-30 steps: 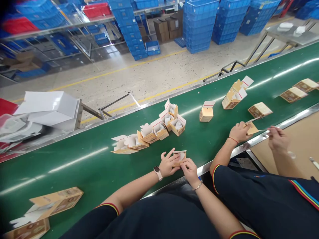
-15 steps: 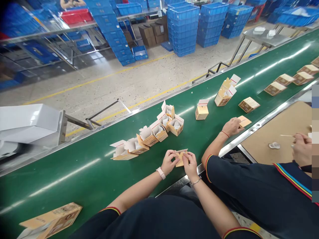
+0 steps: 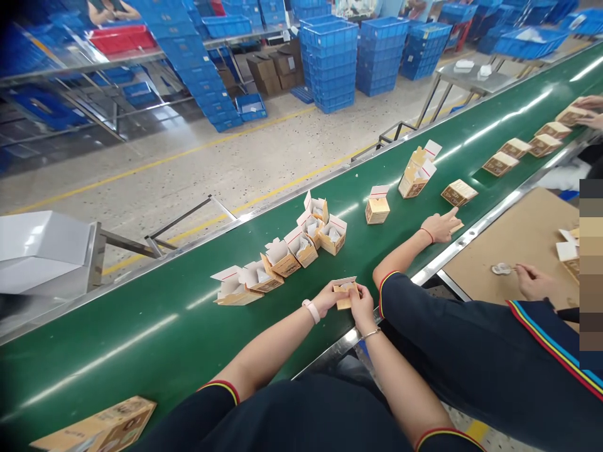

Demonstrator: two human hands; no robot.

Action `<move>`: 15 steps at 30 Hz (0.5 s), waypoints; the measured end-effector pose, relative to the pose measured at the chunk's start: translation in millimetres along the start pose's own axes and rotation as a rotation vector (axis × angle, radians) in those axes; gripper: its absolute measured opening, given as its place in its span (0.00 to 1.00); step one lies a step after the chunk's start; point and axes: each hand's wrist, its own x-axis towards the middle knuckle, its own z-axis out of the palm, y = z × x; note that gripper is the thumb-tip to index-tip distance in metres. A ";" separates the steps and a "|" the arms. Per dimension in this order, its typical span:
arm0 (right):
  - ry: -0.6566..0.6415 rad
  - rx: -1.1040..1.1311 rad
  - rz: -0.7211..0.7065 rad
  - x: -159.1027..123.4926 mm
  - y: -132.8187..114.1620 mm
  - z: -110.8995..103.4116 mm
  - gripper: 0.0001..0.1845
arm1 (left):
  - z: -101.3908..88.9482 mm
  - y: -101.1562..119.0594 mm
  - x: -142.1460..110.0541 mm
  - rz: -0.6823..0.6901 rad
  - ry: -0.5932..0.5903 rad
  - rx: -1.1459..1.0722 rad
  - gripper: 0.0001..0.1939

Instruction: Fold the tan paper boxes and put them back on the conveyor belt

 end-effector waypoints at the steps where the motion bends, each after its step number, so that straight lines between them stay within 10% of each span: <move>1: 0.008 0.000 0.000 2.2 -1.2 -0.1 0.22 | 1.2 1.1 0.2 -0.009 0.004 0.005 0.26; 15: -0.192 -0.071 -0.062 24.0 -1.9 8.8 0.15 | -8.2 1.9 11.1 0.123 0.146 0.179 0.16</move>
